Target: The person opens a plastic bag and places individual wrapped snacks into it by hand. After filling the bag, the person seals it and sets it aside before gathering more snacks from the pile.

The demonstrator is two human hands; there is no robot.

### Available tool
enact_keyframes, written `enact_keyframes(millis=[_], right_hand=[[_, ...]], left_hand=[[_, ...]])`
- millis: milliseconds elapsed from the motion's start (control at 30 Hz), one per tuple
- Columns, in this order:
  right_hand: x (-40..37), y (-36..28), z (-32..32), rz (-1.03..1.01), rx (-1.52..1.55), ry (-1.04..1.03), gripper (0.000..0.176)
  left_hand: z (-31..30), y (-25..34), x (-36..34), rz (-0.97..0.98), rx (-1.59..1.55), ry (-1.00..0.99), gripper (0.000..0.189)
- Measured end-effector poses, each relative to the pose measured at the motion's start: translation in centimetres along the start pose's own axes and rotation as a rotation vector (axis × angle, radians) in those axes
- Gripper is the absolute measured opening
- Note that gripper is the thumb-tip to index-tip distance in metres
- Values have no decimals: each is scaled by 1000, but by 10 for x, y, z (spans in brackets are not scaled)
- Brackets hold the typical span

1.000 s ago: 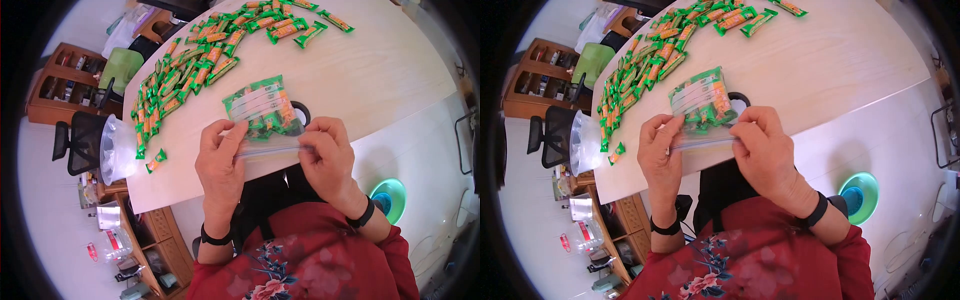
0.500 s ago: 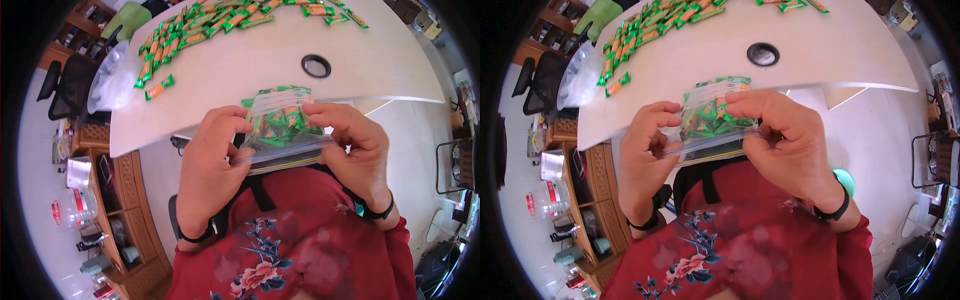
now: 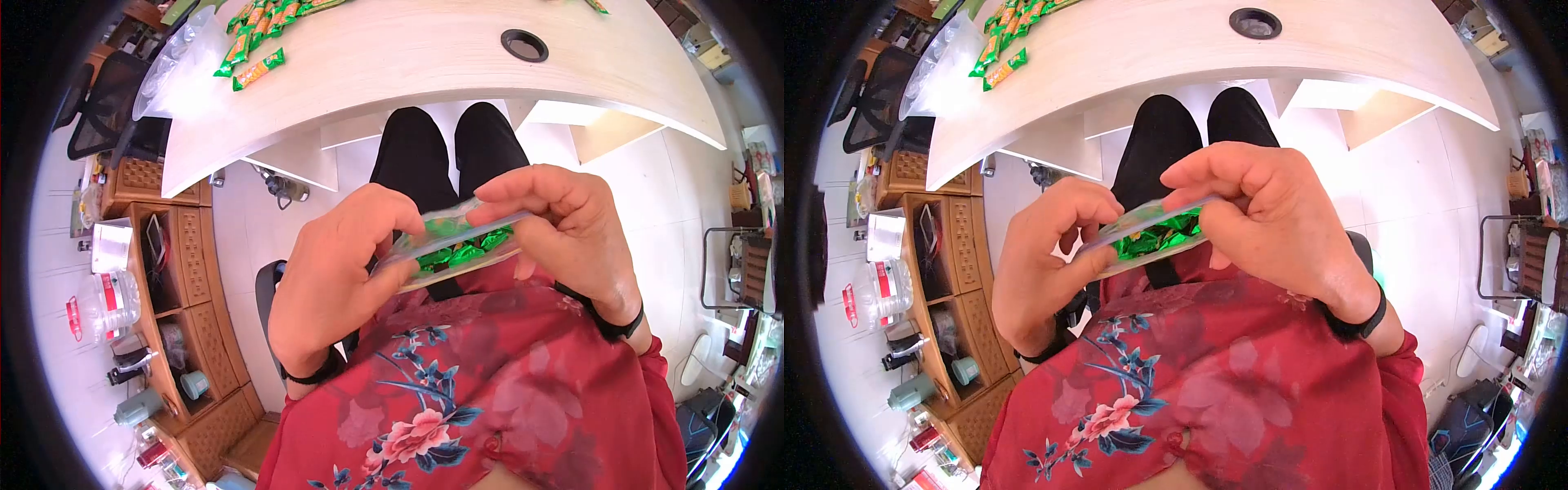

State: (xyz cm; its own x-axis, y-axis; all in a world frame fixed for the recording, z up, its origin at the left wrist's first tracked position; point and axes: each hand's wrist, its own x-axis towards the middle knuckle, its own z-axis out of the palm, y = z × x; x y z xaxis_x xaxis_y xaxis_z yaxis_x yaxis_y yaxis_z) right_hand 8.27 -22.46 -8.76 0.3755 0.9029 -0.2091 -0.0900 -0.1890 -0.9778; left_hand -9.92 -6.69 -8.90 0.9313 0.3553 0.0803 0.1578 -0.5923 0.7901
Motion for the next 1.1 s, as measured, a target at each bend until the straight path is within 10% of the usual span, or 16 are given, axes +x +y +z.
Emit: enact_keyframes(millis=[267, 533, 800, 1100], right_hand=[[7, 1, -5, 15, -5, 41, 34], [10, -3, -11, -47, -39, 92, 33], [14, -39, -35, -21, 59, 12, 26], [52, -10, -46, -633, 157, -272, 94]], left_hand=[[1, 14, 0, 244, 138, -15, 50], [21, 7, 10, 307, 414, 73, 29], [9, 25, 26, 513, 271, 512, 20], [-28, 67, 28, 575, 245, 697, 19]])
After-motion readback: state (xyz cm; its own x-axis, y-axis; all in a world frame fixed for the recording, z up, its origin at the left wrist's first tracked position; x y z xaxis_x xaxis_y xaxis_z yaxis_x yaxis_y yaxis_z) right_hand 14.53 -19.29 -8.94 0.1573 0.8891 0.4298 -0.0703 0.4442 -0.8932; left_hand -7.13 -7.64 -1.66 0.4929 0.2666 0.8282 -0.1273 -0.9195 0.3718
